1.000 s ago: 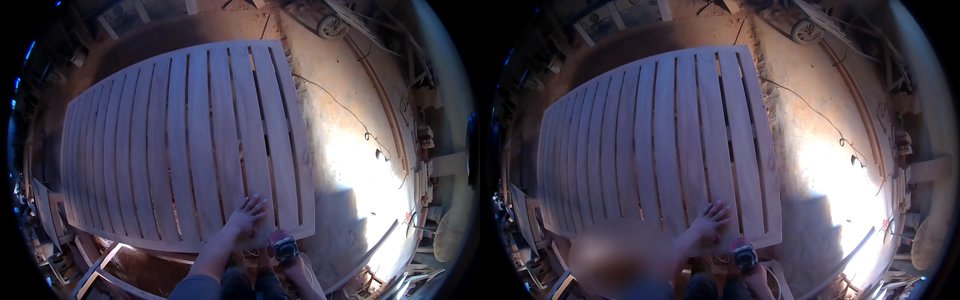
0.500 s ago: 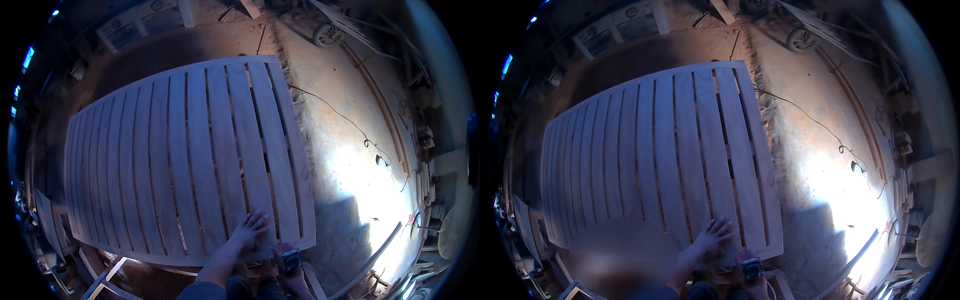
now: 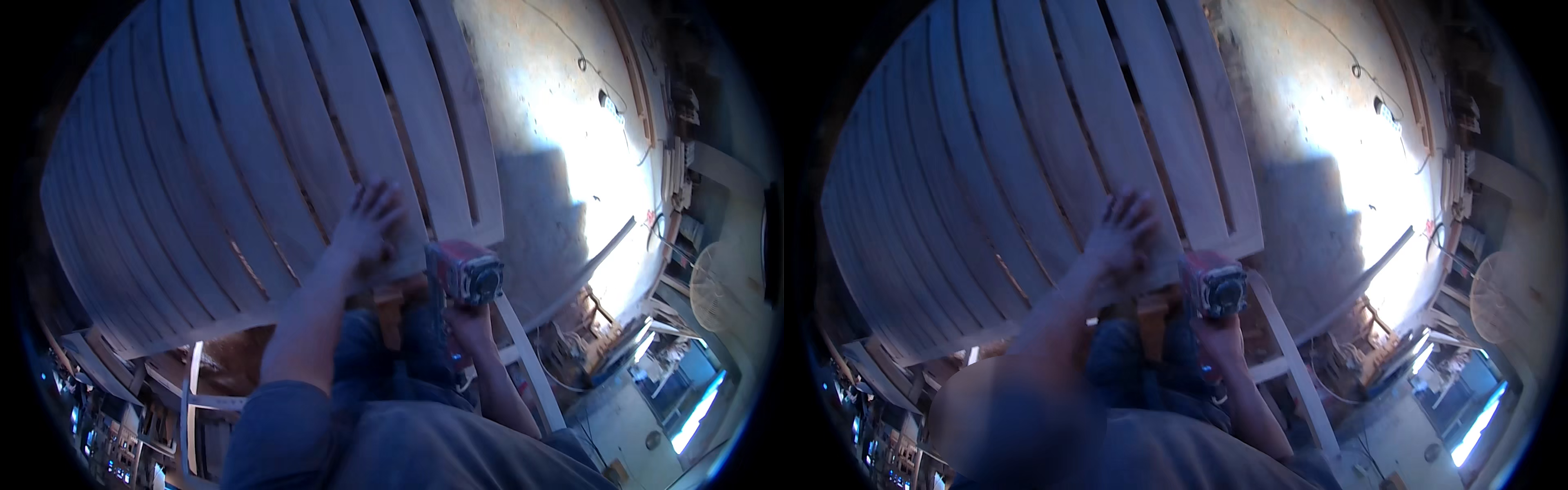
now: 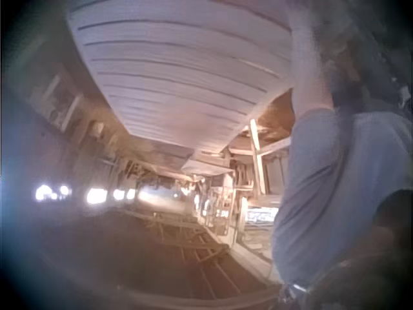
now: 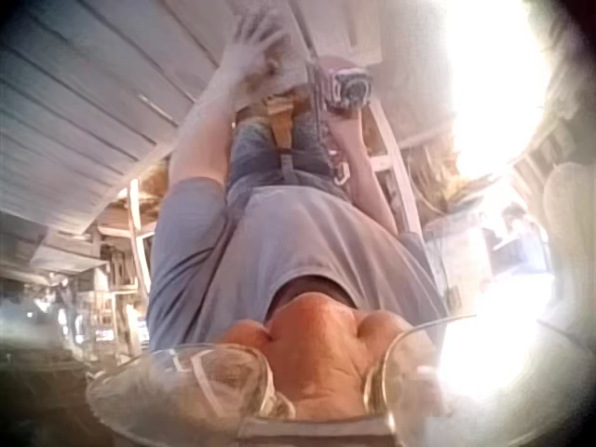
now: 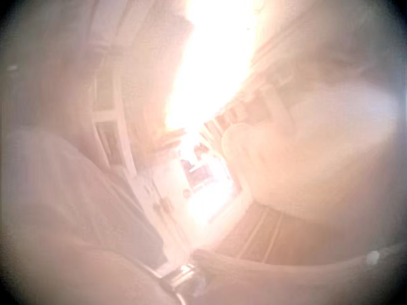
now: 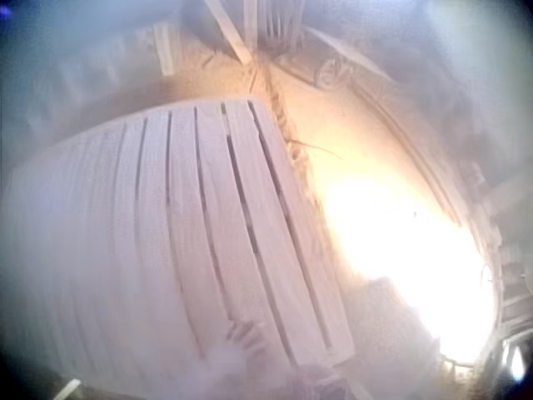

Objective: The person uses a pneumatic nail gun to fasten wooden slats onto a curved wooden frame. They repeatedly position slats and drive nails along the length of the frame, working systematically from one end to the other.

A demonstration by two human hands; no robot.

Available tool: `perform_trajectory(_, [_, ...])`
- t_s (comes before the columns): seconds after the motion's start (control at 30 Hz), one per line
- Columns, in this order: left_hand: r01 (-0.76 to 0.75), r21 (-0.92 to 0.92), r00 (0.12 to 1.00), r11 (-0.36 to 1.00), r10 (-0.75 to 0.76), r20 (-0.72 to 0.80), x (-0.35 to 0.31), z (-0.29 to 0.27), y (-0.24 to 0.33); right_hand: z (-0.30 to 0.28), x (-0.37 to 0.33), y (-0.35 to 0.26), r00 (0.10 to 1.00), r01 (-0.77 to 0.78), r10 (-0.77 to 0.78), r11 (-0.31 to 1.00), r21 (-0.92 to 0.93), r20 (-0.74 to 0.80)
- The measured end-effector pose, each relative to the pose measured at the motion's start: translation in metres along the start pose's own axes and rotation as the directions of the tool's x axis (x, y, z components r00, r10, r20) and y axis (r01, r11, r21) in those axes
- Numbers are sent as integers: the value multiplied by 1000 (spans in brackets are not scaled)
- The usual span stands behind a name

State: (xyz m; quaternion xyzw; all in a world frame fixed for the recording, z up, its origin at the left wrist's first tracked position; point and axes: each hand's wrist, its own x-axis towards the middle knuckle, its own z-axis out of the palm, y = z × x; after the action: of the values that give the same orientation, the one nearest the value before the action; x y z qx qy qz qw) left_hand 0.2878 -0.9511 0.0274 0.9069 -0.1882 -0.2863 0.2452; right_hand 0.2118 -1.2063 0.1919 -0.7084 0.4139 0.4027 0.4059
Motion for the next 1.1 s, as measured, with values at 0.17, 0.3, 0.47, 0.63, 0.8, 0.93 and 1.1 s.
perform_trajectory(0.17, [46,29,997,999,-48,68,-1,-32,15,-7,-4,1,992,126,-122,988,91,-41])
perform_trajectory(0.3, [52,33,996,998,-54,65,-3,-37,21,-12,6,18,981,195,-195,980,24,-5])
perform_trajectory(0.47, [38,74,998,996,-42,45,1,-26,19,-6,16,29,967,252,-254,962,-101,-12])
perform_trajectory(0.63, [48,72,997,996,-52,63,0,-23,12,-11,29,42,936,353,-349,927,-125,53])
perform_trajectory(0.8, [31,77,999,997,-34,37,4,-18,11,-9,29,69,956,291,-293,955,-46,-20])
perform_trajectory(0.93, [38,92,999,995,-42,34,3,-28,16,3,-15,16,992,114,-114,993,-10,-54])
perform_trajectory(1.1, [24,70,999,997,-27,37,0,-18,5,13,-21,31,998,-53,54,996,-67,13])
